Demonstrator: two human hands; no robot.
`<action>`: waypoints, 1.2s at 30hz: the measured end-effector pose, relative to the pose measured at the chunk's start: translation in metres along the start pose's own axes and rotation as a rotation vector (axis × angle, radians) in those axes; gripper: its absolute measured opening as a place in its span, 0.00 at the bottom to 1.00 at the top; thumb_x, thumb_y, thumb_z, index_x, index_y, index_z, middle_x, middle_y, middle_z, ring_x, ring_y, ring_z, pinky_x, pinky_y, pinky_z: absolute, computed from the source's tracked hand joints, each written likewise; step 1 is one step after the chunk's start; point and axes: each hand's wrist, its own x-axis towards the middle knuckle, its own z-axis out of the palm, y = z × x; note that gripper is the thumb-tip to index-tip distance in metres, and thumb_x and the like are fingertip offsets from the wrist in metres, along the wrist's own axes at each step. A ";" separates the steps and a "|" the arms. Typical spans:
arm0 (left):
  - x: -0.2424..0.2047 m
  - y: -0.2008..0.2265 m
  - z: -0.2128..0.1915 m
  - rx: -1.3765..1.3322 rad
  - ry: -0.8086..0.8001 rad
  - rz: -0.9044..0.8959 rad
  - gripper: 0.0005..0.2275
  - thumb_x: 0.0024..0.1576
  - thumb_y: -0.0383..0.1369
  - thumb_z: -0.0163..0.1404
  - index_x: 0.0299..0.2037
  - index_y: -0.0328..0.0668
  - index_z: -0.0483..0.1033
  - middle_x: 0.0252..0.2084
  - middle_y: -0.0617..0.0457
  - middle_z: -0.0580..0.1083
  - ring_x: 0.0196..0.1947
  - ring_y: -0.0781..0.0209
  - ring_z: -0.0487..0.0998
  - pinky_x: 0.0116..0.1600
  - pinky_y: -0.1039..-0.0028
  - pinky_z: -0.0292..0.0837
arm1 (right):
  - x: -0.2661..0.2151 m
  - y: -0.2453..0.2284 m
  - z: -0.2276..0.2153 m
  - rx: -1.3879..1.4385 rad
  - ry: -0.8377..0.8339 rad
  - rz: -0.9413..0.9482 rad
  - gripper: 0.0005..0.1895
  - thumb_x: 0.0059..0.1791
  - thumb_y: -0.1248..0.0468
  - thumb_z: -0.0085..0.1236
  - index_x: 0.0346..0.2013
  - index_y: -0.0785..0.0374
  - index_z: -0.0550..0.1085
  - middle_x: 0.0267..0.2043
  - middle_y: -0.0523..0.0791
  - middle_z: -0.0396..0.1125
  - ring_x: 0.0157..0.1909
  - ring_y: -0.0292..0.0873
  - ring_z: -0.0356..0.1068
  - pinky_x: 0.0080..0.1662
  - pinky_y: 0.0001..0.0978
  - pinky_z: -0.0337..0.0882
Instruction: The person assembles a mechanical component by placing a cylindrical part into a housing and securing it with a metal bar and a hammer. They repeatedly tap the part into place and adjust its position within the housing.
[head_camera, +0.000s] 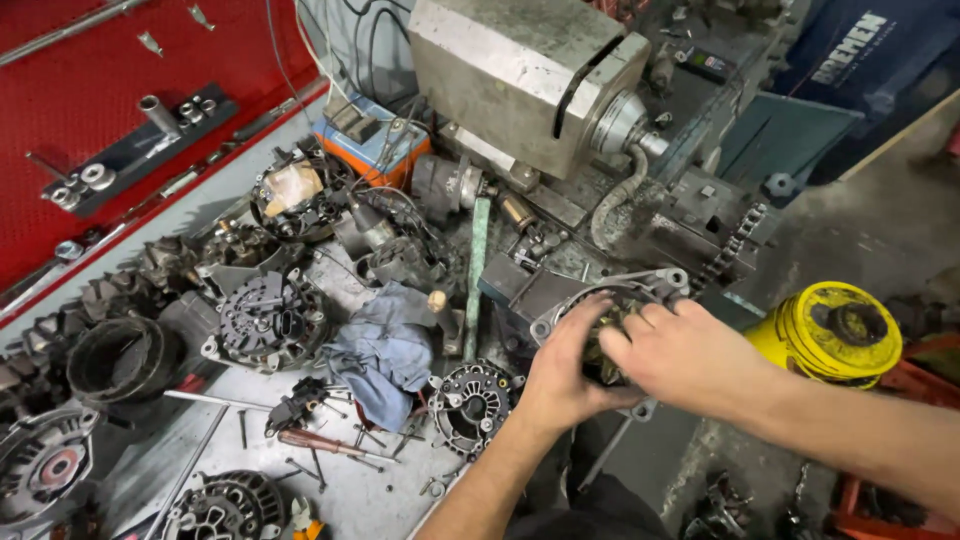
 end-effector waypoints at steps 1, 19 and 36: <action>-0.002 -0.002 0.001 0.002 0.007 -0.011 0.46 0.34 0.37 0.73 0.67 0.34 0.65 0.68 0.38 0.70 0.68 0.41 0.72 0.72 0.59 0.68 | -0.004 0.005 -0.006 0.003 -0.002 -0.013 0.11 0.45 0.56 0.53 0.39 0.53 0.69 0.39 0.40 0.69 0.46 0.42 0.70 0.40 0.37 0.67; -0.139 0.019 -0.076 -0.158 0.086 -0.324 0.07 0.56 0.32 0.64 0.42 0.40 0.83 0.40 0.49 0.84 0.42 0.57 0.87 0.50 0.70 0.81 | 0.002 -0.102 0.025 1.262 0.498 0.028 0.12 0.45 0.65 0.65 0.43 0.62 0.79 0.42 0.47 0.78 0.43 0.46 0.79 0.45 0.35 0.78; -0.211 -0.029 -0.128 0.088 0.997 -0.558 0.07 0.57 0.21 0.54 0.45 0.29 0.78 0.42 0.45 0.80 0.40 0.61 0.81 0.47 0.73 0.78 | -0.006 -0.135 0.097 1.471 -0.401 0.014 0.25 0.48 0.41 0.59 0.50 0.54 0.80 0.51 0.47 0.74 0.58 0.45 0.71 0.62 0.36 0.68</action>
